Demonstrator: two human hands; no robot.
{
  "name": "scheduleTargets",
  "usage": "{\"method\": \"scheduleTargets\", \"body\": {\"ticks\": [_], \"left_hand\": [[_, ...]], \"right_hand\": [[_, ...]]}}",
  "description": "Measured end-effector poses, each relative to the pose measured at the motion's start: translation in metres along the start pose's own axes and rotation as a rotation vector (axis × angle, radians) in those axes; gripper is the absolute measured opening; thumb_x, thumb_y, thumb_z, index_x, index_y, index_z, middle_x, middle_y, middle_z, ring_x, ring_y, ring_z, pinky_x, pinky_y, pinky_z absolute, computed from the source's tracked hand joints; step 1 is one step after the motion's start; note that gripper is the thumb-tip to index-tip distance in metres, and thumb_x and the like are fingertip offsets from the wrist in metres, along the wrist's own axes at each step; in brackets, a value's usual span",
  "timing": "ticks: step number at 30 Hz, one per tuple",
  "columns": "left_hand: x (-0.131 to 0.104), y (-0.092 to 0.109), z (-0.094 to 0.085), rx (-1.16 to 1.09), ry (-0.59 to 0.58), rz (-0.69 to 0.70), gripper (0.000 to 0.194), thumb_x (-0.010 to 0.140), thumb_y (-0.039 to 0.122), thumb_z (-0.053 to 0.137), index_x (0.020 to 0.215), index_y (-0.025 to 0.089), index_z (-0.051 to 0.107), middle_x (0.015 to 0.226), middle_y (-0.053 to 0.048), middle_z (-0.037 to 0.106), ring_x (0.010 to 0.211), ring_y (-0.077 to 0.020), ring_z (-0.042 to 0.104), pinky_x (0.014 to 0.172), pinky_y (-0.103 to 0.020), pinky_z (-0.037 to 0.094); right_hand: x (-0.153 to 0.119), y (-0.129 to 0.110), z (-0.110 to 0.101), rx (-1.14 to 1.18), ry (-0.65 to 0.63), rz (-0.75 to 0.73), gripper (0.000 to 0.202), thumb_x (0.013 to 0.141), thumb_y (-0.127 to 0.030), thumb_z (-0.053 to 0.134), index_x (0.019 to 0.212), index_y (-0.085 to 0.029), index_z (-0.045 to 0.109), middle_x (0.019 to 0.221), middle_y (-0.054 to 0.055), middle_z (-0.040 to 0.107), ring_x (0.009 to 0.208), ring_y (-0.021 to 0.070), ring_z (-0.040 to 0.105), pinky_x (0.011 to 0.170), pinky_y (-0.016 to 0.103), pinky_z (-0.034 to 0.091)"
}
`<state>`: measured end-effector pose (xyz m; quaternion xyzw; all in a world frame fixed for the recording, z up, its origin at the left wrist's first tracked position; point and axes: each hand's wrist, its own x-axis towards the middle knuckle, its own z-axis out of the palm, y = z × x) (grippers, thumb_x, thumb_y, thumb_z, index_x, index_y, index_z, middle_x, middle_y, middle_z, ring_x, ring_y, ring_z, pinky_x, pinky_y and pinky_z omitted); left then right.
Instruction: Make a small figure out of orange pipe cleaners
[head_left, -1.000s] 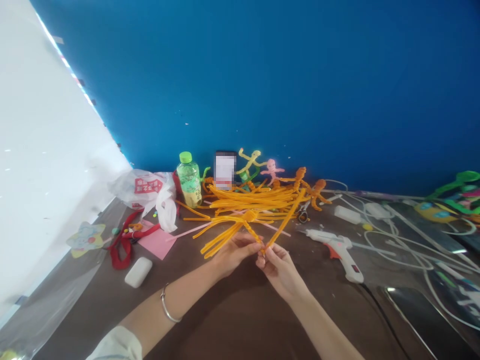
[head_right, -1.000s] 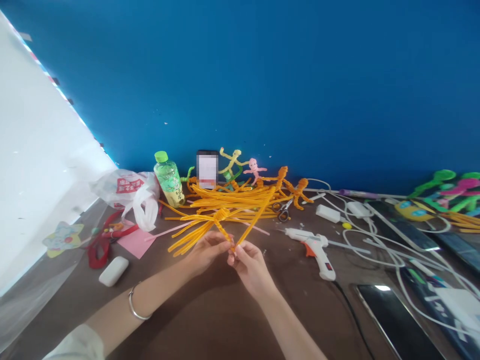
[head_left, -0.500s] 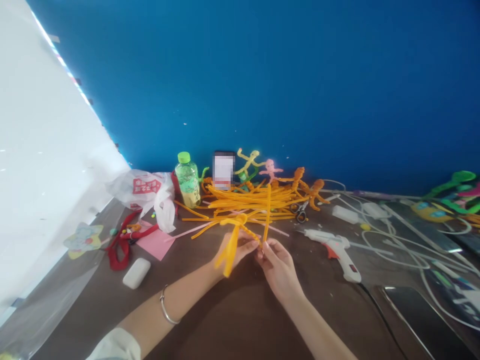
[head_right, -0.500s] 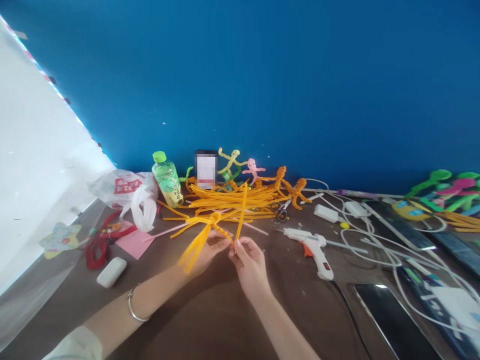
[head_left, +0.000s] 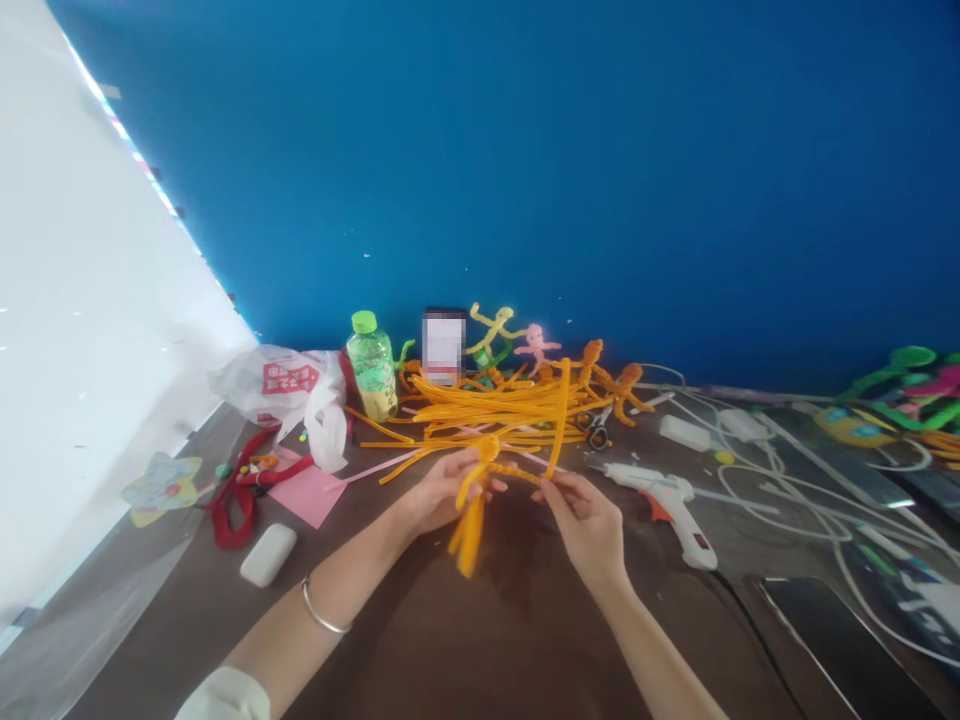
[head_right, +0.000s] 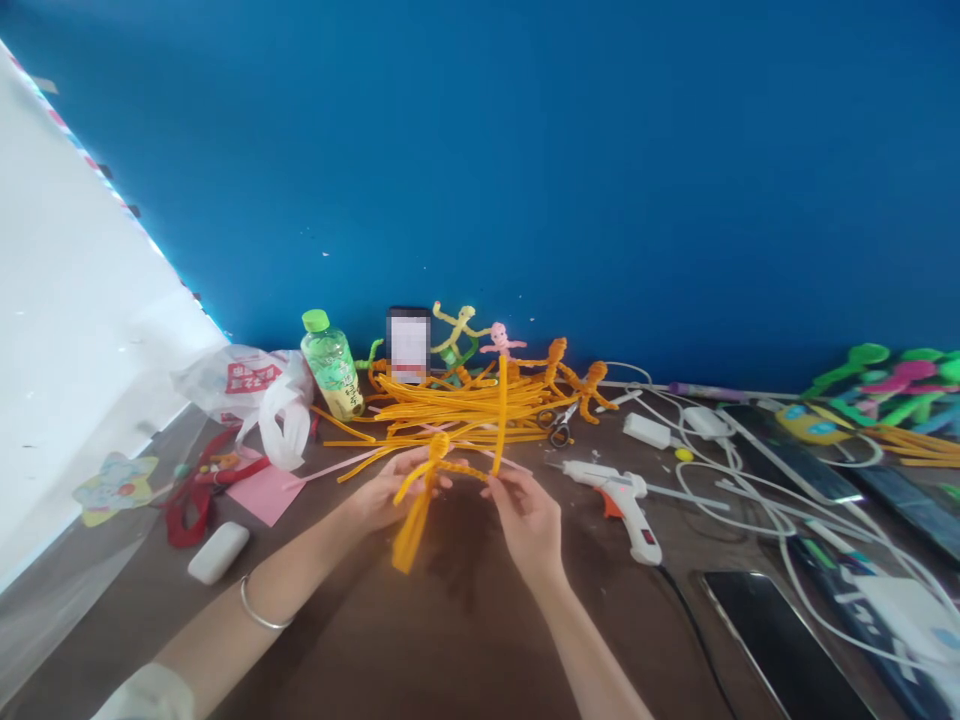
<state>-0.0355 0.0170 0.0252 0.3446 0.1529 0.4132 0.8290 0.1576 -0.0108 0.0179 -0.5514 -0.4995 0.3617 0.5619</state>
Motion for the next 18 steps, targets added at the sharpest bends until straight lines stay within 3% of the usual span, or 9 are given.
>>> {"method": "scheduleTargets", "body": {"ticks": [3,5,8,11,14,18], "left_hand": [[0.0,-0.002,0.005,0.061,0.064,0.043,0.048,0.059,0.017,0.067,0.106,0.016,0.06,0.111,-0.012,0.058,0.088,-0.0156,0.057,0.073,-0.022,0.041],[0.0,-0.005,0.007,0.104,0.105,0.019,0.045,0.06,0.022,0.069,0.104,0.015,0.062,0.099,-0.011,0.062,0.083,-0.0147,0.057,0.067,-0.022,0.04],[0.002,-0.012,0.008,0.213,0.21,-0.004,0.041,0.061,0.029,0.071,0.098,0.012,0.064,0.07,-0.005,0.062,0.06,-0.0089,0.053,0.05,-0.018,0.034],[0.005,-0.019,0.006,0.308,0.271,-0.006,0.035,0.064,0.035,0.068,0.086,0.009,0.066,0.068,-0.006,0.062,0.05,-0.0059,0.047,0.043,-0.018,0.029],[0.006,-0.02,0.006,0.363,0.316,0.002,0.033,0.063,0.038,0.068,0.077,0.008,0.066,0.069,-0.006,0.063,0.049,-0.0063,0.049,0.045,-0.019,0.035],[0.005,-0.018,0.008,0.375,0.301,-0.019,0.032,0.062,0.037,0.069,0.077,0.009,0.065,0.07,-0.007,0.065,0.053,-0.0089,0.055,0.051,-0.021,0.043]], "right_hand": [[-0.002,0.0,0.001,-0.042,0.047,-0.054,0.018,0.071,-0.034,0.064,0.079,-0.018,0.06,0.072,0.005,0.063,0.06,0.0177,0.062,0.062,0.031,0.051],[-0.004,0.002,0.001,-0.072,0.023,-0.087,0.015,0.073,-0.032,0.062,0.079,-0.019,0.06,0.073,0.004,0.063,0.062,0.0176,0.062,0.063,0.031,0.051],[-0.006,0.003,0.002,-0.136,-0.081,-0.167,0.01,0.074,-0.03,0.061,0.075,-0.02,0.061,0.072,0.004,0.063,0.065,0.0184,0.061,0.065,0.031,0.049],[-0.007,-0.001,0.002,-0.181,-0.209,-0.21,0.009,0.073,-0.029,0.061,0.07,-0.02,0.063,0.072,0.005,0.063,0.069,0.0193,0.06,0.068,0.031,0.048],[-0.006,-0.007,0.001,-0.121,-0.321,-0.111,0.013,0.073,-0.031,0.061,0.068,-0.02,0.065,0.072,0.005,0.064,0.067,0.019,0.06,0.065,0.03,0.049],[-0.005,-0.007,0.001,0.037,-0.352,0.102,0.018,0.072,-0.035,0.063,0.07,-0.017,0.063,0.066,0.005,0.064,0.06,0.0174,0.06,0.061,0.029,0.049]]}}
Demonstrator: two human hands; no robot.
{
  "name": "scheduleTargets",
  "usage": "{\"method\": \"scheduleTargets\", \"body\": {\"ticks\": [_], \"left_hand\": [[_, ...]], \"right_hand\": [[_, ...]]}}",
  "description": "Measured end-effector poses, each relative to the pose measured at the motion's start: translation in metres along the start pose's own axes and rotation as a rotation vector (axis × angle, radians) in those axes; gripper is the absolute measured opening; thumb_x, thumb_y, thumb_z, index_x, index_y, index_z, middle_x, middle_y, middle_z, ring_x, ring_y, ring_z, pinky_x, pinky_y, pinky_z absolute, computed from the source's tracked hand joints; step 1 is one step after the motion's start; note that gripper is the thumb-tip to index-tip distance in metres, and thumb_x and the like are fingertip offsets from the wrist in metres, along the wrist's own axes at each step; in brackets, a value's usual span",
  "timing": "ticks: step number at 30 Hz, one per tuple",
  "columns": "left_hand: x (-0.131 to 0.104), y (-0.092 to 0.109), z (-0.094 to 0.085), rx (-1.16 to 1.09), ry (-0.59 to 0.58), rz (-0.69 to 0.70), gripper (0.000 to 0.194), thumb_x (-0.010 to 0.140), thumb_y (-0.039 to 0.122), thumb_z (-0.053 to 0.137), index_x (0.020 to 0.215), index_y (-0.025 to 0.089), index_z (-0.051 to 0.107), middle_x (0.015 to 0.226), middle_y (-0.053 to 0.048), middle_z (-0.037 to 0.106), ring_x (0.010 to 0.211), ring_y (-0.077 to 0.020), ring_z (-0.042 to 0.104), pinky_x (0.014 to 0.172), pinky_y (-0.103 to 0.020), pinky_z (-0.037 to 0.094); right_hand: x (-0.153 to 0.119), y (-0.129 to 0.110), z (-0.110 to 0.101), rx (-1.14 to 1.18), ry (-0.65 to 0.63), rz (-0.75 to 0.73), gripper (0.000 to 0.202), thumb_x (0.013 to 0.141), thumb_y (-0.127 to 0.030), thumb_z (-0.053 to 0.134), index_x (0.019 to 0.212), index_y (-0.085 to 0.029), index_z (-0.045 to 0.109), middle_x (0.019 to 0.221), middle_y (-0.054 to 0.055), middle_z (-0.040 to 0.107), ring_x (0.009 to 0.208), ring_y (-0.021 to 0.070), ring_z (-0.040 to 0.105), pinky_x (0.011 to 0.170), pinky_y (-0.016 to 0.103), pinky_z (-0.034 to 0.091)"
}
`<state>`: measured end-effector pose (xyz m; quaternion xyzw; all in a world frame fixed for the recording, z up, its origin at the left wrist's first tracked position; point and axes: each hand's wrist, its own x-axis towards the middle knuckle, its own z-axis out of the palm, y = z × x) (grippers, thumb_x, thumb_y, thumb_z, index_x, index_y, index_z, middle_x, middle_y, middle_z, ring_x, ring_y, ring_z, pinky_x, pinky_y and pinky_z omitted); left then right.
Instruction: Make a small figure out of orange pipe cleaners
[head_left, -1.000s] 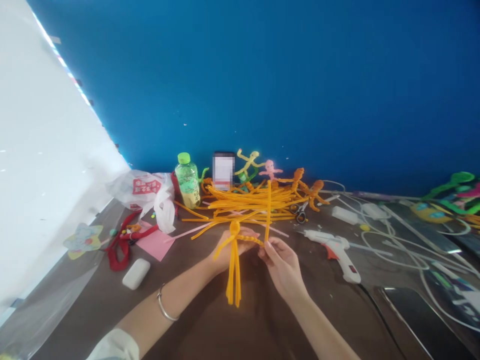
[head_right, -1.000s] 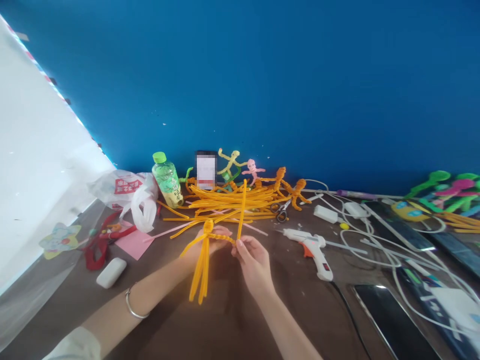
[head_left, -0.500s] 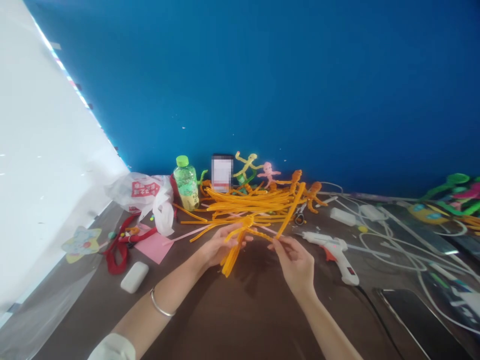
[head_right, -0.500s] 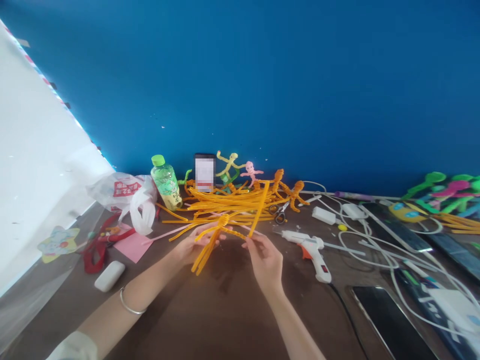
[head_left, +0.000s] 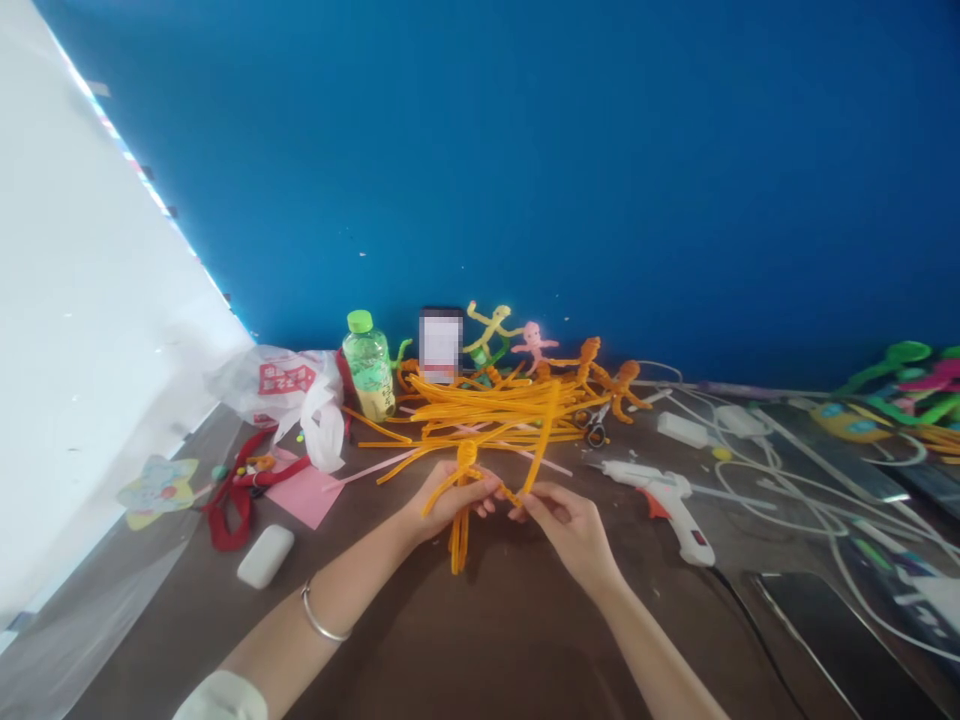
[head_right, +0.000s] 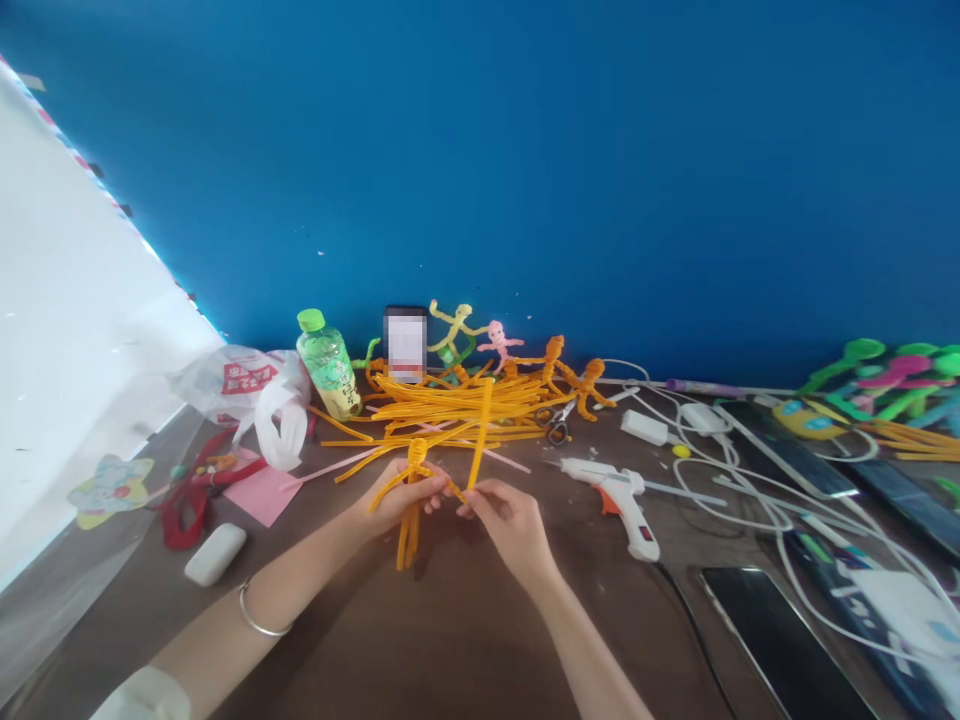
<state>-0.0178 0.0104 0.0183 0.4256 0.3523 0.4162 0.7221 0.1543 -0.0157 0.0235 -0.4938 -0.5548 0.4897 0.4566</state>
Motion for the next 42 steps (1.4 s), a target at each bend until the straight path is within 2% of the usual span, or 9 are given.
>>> {"method": "scheduleTargets", "body": {"ticks": [5,7,12,18,22,31,36,39,42], "left_hand": [[-0.003,0.0,0.002,0.044,-0.041,-0.005,0.035,0.061,0.039,0.069,0.078,0.008,0.064,0.07,-0.008,0.066,0.056,-0.0122,0.059,0.057,-0.025,0.048],[-0.003,-0.001,0.002,0.065,-0.052,-0.001,0.035,0.062,0.039,0.069,0.078,0.008,0.064,0.068,-0.008,0.066,0.056,-0.0126,0.059,0.058,-0.026,0.049],[-0.003,-0.002,0.002,0.051,-0.045,0.03,0.034,0.064,0.038,0.068,0.081,0.009,0.064,0.071,-0.008,0.066,0.056,-0.0123,0.059,0.057,-0.025,0.049],[-0.005,0.006,0.004,0.033,-0.002,0.045,0.033,0.064,0.038,0.067,0.079,0.009,0.064,0.069,-0.007,0.064,0.056,-0.0118,0.058,0.058,-0.024,0.048],[-0.004,0.007,0.004,0.032,-0.026,0.06,0.032,0.065,0.038,0.066,0.08,0.01,0.064,0.07,-0.007,0.064,0.057,-0.0125,0.059,0.059,-0.025,0.048],[-0.006,0.015,0.004,0.076,-0.072,0.098,0.032,0.066,0.039,0.065,0.079,0.01,0.063,0.068,-0.005,0.063,0.056,-0.0115,0.058,0.057,-0.025,0.047],[-0.009,0.024,0.004,0.185,-0.136,0.093,0.029,0.069,0.039,0.062,0.078,0.011,0.063,0.065,-0.004,0.061,0.055,-0.0103,0.056,0.055,-0.023,0.046],[-0.011,0.03,0.003,0.306,-0.15,0.09,0.029,0.071,0.04,0.059,0.077,0.012,0.063,0.057,-0.001,0.056,0.046,-0.0074,0.049,0.046,-0.019,0.04],[-0.011,0.035,0.002,0.418,-0.164,0.085,0.03,0.072,0.041,0.058,0.077,0.012,0.064,0.049,0.002,0.05,0.04,-0.0055,0.042,0.04,-0.018,0.032]], "right_hand": [[0.002,0.003,0.004,0.305,0.002,0.115,0.022,0.068,-0.034,0.068,0.073,-0.017,0.053,0.061,0.0,0.061,0.05,0.0126,0.057,0.05,0.025,0.046],[0.002,0.002,0.006,0.322,0.016,0.111,0.024,0.066,-0.032,0.07,0.074,-0.018,0.052,0.058,-0.002,0.06,0.046,0.0115,0.055,0.047,0.024,0.045],[-0.003,0.0,0.008,0.014,0.124,-0.018,0.017,0.069,-0.033,0.066,0.078,-0.018,0.065,0.067,0.004,0.064,0.053,0.0156,0.059,0.054,0.03,0.051],[-0.006,0.004,0.005,-0.131,0.021,-0.181,0.025,0.07,-0.029,0.065,0.094,-0.023,0.067,0.087,0.006,0.066,0.077,0.0212,0.062,0.071,0.035,0.052],[-0.005,0.0,0.003,-0.135,0.042,-0.193,0.023,0.071,-0.029,0.064,0.093,-0.024,0.068,0.087,0.006,0.067,0.079,0.022,0.062,0.074,0.037,0.052],[-0.005,-0.006,-0.001,-0.41,-0.021,-0.432,0.021,0.078,-0.023,0.055,0.095,-0.028,0.066,0.086,0.004,0.067,0.078,0.0206,0.061,0.073,0.033,0.047],[-0.007,-0.01,0.0,-0.418,-0.066,-0.333,0.013,0.079,-0.025,0.053,0.085,-0.025,0.065,0.078,0.004,0.064,0.07,0.0191,0.059,0.067,0.03,0.045],[-0.007,-0.017,-0.001,-0.399,-0.123,-0.22,0.01,0.079,-0.026,0.054,0.078,-0.023,0.063,0.071,0.002,0.063,0.063,0.0164,0.058,0.062,0.027,0.045],[-0.006,-0.024,-0.003,-0.334,-0.224,-0.131,0.012,0.078,-0.029,0.055,0.078,-0.021,0.064,0.074,0.002,0.063,0.069,0.0168,0.058,0.063,0.026,0.046]]}}
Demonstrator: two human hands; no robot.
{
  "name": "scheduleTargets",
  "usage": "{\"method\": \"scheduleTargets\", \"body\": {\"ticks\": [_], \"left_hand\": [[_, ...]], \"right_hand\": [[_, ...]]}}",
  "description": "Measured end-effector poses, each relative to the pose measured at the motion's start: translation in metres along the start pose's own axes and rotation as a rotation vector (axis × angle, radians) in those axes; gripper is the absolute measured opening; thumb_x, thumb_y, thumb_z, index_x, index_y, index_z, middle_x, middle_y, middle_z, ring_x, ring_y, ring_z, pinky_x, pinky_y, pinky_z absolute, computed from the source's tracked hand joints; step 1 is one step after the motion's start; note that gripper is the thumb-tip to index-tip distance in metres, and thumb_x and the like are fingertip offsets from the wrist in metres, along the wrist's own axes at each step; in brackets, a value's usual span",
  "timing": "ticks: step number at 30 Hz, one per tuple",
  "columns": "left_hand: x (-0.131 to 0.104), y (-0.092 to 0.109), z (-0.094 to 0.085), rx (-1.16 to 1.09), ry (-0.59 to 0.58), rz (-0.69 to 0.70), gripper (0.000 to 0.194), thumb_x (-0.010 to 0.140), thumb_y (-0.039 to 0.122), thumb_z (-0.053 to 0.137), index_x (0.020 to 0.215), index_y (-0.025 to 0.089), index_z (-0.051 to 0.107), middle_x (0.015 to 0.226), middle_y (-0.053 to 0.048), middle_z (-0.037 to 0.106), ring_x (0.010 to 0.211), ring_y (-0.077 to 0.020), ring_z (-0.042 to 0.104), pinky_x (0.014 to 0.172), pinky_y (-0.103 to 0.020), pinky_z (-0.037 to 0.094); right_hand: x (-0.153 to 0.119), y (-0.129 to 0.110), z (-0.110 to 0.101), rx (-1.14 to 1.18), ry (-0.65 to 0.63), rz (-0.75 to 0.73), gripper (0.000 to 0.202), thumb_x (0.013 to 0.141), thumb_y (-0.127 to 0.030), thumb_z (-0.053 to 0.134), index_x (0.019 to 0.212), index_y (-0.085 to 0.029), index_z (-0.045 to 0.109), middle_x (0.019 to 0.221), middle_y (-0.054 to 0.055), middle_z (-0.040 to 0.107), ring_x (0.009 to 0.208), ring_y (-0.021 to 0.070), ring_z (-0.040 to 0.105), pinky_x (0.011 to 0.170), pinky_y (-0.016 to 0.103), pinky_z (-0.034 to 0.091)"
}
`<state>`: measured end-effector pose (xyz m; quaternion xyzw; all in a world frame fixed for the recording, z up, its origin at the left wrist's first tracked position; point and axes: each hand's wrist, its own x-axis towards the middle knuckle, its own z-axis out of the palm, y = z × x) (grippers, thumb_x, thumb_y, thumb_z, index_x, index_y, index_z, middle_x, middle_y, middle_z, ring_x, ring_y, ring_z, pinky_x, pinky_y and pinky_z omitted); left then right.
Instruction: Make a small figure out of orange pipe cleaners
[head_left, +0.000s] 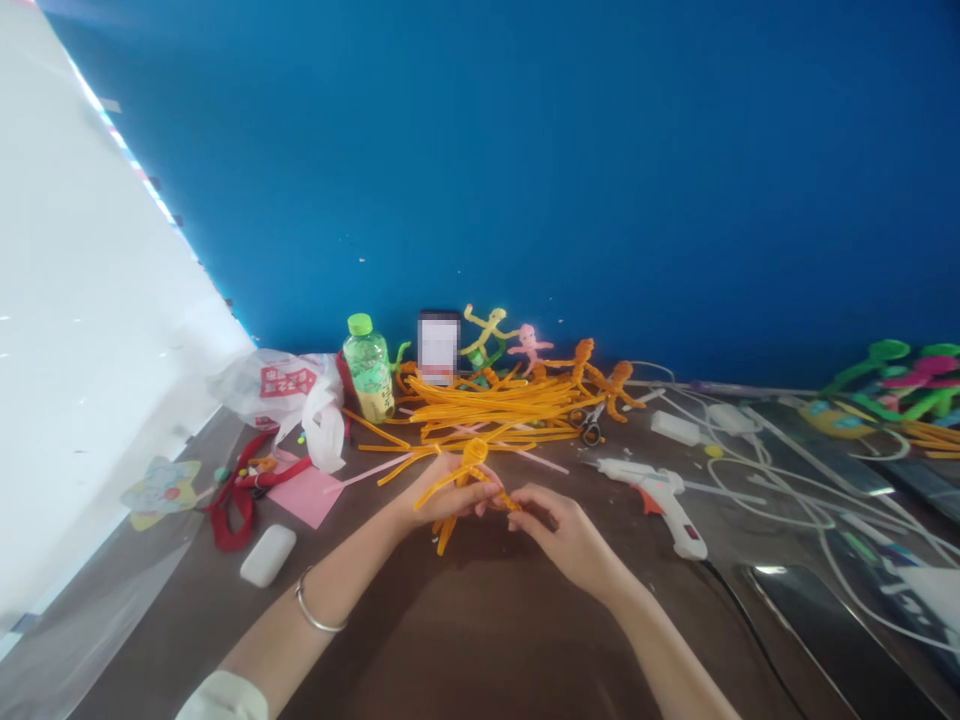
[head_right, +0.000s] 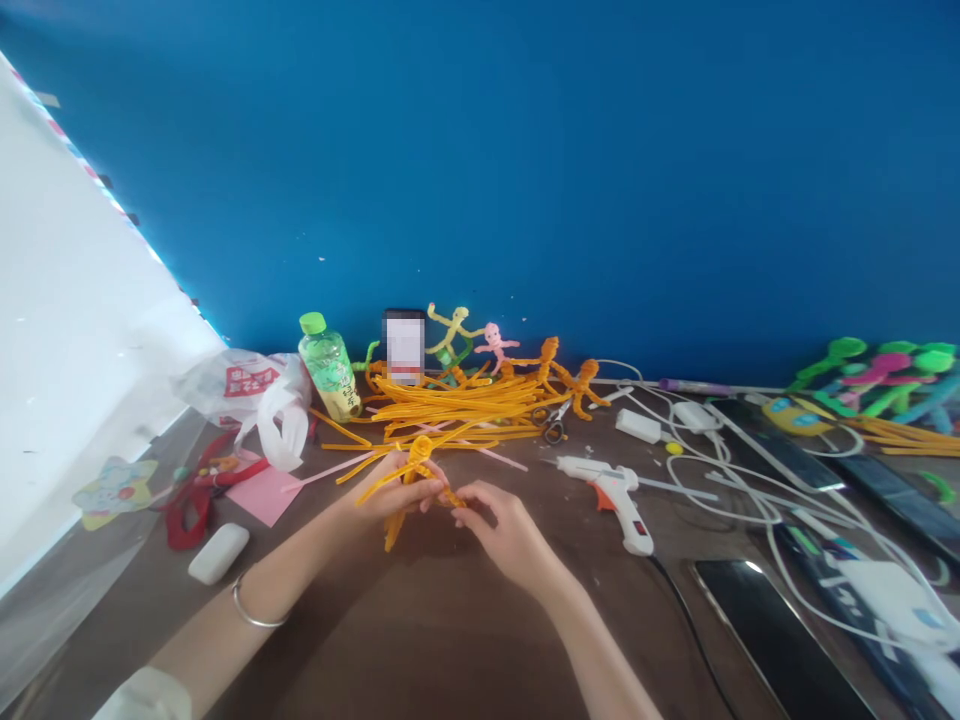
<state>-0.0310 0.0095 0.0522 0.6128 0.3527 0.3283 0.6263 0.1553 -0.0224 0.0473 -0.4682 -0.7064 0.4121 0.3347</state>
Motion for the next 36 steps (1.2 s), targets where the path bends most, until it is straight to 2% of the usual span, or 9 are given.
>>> {"method": "scheduleTargets", "body": {"ticks": [5,8,12,15,18,22,28,32,36], "left_hand": [[0.001,0.005,0.0,0.005,-0.02,0.024,0.031,0.07,0.042,0.059,0.075,0.012,0.064,0.063,-0.004,0.062,0.05,-0.009,0.052,0.048,-0.02,0.041],[0.002,0.004,0.003,-0.134,0.038,0.012,0.033,0.067,0.043,0.063,0.074,0.011,0.062,0.067,-0.006,0.064,0.059,-0.0139,0.059,0.061,-0.026,0.048],[0.004,-0.007,0.008,-0.368,0.073,-0.063,0.032,0.065,0.043,0.064,0.073,0.012,0.06,0.066,-0.006,0.063,0.061,-0.0159,0.062,0.067,-0.031,0.05],[0.007,-0.018,0.011,-0.492,0.127,-0.091,0.03,0.065,0.04,0.065,0.076,0.012,0.06,0.071,-0.006,0.064,0.065,-0.0163,0.064,0.069,-0.031,0.05],[0.009,-0.024,0.013,-0.559,0.191,-0.115,0.032,0.061,0.039,0.069,0.076,0.011,0.06,0.07,-0.006,0.065,0.067,-0.0171,0.064,0.071,-0.032,0.051],[0.009,-0.024,0.017,-0.574,0.231,-0.136,0.035,0.059,0.039,0.071,0.075,0.01,0.061,0.068,-0.006,0.065,0.068,-0.0169,0.064,0.072,-0.031,0.051],[0.007,-0.022,0.02,-0.537,0.261,-0.088,0.035,0.06,0.04,0.07,0.075,0.01,0.062,0.067,-0.006,0.064,0.067,-0.0178,0.064,0.072,-0.033,0.052],[0.007,-0.022,0.019,-0.472,0.216,-0.007,0.033,0.064,0.041,0.066,0.076,0.01,0.063,0.07,-0.007,0.065,0.071,-0.0186,0.064,0.074,-0.033,0.052],[0.007,-0.022,0.017,-0.348,0.168,0.012,0.032,0.067,0.043,0.063,0.074,0.012,0.063,0.071,-0.008,0.066,0.067,-0.0169,0.064,0.07,-0.03,0.052]], "right_hand": [[0.002,-0.003,-0.003,0.272,-0.176,0.126,0.02,0.079,-0.036,0.055,0.081,-0.017,0.063,0.083,0.005,0.064,0.069,0.0157,0.059,0.066,0.028,0.048],[0.0,-0.003,-0.002,0.476,-0.172,0.15,0.019,0.078,-0.034,0.056,0.087,-0.017,0.056,0.082,0.006,0.064,0.069,0.0161,0.061,0.062,0.029,0.05],[-0.003,-0.003,0.001,0.569,-0.119,0.038,0.036,0.079,-0.027,0.057,0.111,-0.024,0.04,0.086,0.005,0.064,0.076,0.018,0.063,0.068,0.034,0.051],[-0.003,0.004,0.005,0.399,0.029,-0.102,0.029,0.079,-0.024,0.055,0.106,-0.025,0.045,0.087,0.004,0.064,0.079,0.0183,0.063,0.074,0.036,0.051],[-0.003,0.014,0.008,-0.017,0.182,-0.287,0.018,0.081,-0.018,0.051,0.098,-0.024,0.056,0.089,0.005,0.063,0.083,0.0179,0.062,0.075,0.032,0.051],[-0.006,0.02,0.006,-0.483,0.213,-0.582,0.032,0.082,-0.009,0.046,0.109,-0.024,0.056,0.093,0.007,0.062,0.086,0.0176,0.059,0.076,0.032,0.049],[-0.01,0.017,0.002,-0.794,0.334,-0.703,0.03,0.08,-0.007,0.049,0.106,-0.02,0.058,0.097,0.011,0.06,0.094,0.0224,0.056,0.079,0.037,0.046],[-0.007,0.019,0.01,-0.557,0.358,-0.636,0.027,0.08,-0.006,0.048,0.1,-0.02,0.058,0.096,0.009,0.062,0.092,0.0198,0.058,0.08,0.034,0.047],[-0.002,0.016,0.014,-0.171,0.42,-0.285,0.007,0.078,-0.016,0.055,0.08,-0.019,0.06,0.078,0.005,0.064,0.072,0.0174,0.061,0.068,0.03,0.049]]}}
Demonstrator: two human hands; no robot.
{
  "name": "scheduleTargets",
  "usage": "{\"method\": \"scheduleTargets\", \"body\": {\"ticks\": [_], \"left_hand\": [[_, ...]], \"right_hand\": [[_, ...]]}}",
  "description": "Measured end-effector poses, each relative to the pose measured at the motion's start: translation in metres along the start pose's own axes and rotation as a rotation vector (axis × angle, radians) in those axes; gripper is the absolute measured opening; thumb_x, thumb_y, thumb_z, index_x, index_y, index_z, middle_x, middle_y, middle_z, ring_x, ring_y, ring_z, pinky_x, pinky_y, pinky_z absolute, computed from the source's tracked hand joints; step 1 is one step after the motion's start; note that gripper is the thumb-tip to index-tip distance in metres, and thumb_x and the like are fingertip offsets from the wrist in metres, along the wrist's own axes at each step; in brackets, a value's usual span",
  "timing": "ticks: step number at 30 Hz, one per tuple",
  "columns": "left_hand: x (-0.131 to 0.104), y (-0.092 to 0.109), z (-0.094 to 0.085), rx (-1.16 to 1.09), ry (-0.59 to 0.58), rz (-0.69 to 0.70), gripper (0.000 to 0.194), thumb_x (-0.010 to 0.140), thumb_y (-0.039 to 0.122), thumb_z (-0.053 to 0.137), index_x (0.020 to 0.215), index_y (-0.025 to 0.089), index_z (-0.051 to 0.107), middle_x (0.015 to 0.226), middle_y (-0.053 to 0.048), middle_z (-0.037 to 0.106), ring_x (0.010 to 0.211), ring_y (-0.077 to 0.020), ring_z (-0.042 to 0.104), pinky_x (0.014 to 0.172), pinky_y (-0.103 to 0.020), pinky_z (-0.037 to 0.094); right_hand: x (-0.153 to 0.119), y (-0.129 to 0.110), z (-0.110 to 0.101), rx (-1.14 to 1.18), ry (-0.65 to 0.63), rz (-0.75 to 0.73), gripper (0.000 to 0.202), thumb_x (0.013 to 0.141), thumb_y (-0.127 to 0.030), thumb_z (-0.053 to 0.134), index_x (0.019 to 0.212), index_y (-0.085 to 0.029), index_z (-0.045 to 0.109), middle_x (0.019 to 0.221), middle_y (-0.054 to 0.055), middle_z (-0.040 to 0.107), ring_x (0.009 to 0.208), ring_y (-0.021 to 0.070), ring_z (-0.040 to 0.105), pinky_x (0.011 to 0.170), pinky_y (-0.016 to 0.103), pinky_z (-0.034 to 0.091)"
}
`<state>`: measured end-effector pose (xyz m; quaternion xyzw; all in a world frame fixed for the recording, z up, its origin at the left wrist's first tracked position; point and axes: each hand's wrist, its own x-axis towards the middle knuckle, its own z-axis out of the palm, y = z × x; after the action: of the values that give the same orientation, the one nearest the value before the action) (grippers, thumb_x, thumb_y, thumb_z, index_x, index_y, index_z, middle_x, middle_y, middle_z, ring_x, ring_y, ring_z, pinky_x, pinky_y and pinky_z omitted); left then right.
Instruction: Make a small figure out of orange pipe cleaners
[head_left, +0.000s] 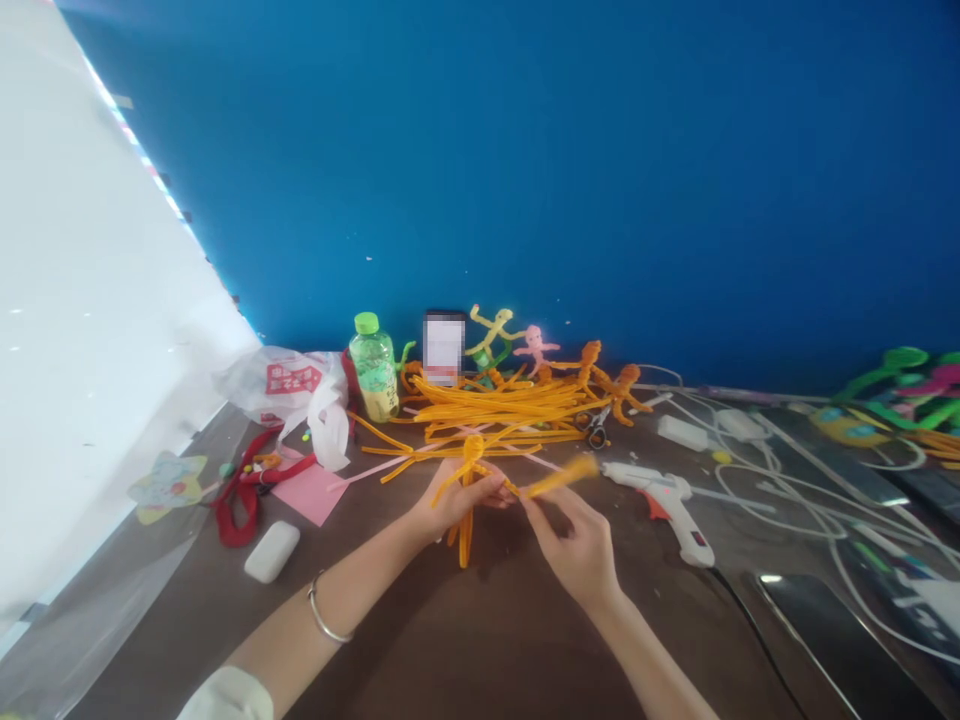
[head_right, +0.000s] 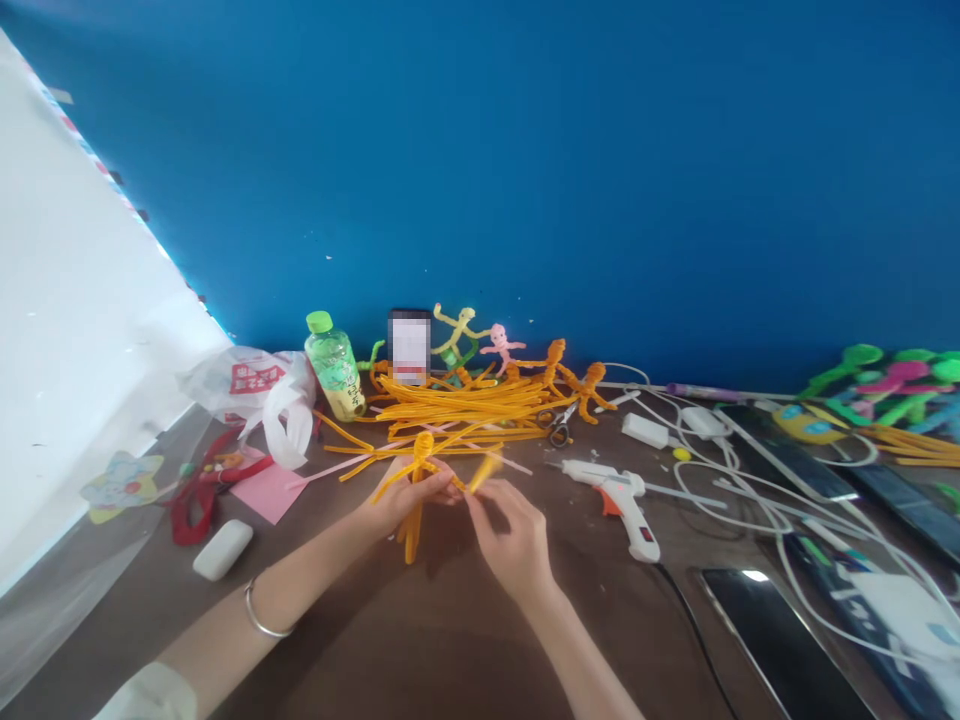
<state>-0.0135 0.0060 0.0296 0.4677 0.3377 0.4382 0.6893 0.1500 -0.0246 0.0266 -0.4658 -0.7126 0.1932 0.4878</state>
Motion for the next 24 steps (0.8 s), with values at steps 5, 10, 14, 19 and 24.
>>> {"method": "scheduleTargets", "body": {"ticks": [5,10,14,19,24], "left_hand": [[-0.001,0.003,-0.004,0.112,-0.155,-0.044,0.034,0.068,0.044,0.061,0.074,0.011,0.061,0.069,-0.008,0.066,0.064,-0.0158,0.063,0.067,-0.028,0.051],[-0.003,0.003,-0.005,0.059,-0.262,-0.118,0.036,0.066,0.044,0.064,0.077,0.01,0.062,0.07,-0.008,0.066,0.065,-0.0158,0.062,0.066,-0.028,0.05],[-0.004,0.0,-0.004,-0.019,-0.3,-0.162,0.034,0.064,0.042,0.066,0.075,0.01,0.063,0.067,-0.006,0.064,0.063,-0.0148,0.061,0.061,-0.025,0.047],[-0.006,-0.002,-0.002,-0.083,-0.272,-0.168,0.027,0.065,0.038,0.067,0.069,0.011,0.065,0.066,-0.005,0.062,0.058,-0.0099,0.055,0.053,-0.02,0.039],[-0.007,-0.01,0.0,-0.321,-0.248,-0.267,0.023,0.065,0.034,0.069,0.067,0.011,0.064,0.06,-0.002,0.057,0.055,-0.0062,0.051,0.054,-0.017,0.037]], "right_hand": [[0.009,-0.004,-0.006,0.497,-0.189,0.547,0.016,0.067,-0.028,0.067,0.075,-0.016,0.059,0.07,0.004,0.063,0.063,0.0153,0.057,0.059,0.026,0.045],[0.01,-0.006,-0.007,0.947,-0.379,0.776,0.012,0.071,-0.024,0.061,0.067,-0.014,0.055,0.065,0.004,0.06,0.06,0.0109,0.053,0.054,0.02,0.039],[0.006,-0.005,0.001,1.197,-0.418,0.872,0.007,0.069,-0.02,0.056,0.067,-0.015,0.052,0.061,0.003,0.057,0.046,0.0067,0.044,0.046,0.02,0.035],[0.001,-0.004,0.008,1.271,-0.324,0.895,0.009,0.069,-0.023,0.053,0.069,-0.02,0.045,0.055,-0.002,0.049,0.042,0.0081,0.041,0.036,0.017,0.027],[-0.002,-0.006,0.012,1.217,-0.225,0.866,0.009,0.075,-0.028,0.051,0.074,-0.023,0.043,0.059,-0.003,0.05,0.045,0.0089,0.046,0.038,0.019,0.035]]}}
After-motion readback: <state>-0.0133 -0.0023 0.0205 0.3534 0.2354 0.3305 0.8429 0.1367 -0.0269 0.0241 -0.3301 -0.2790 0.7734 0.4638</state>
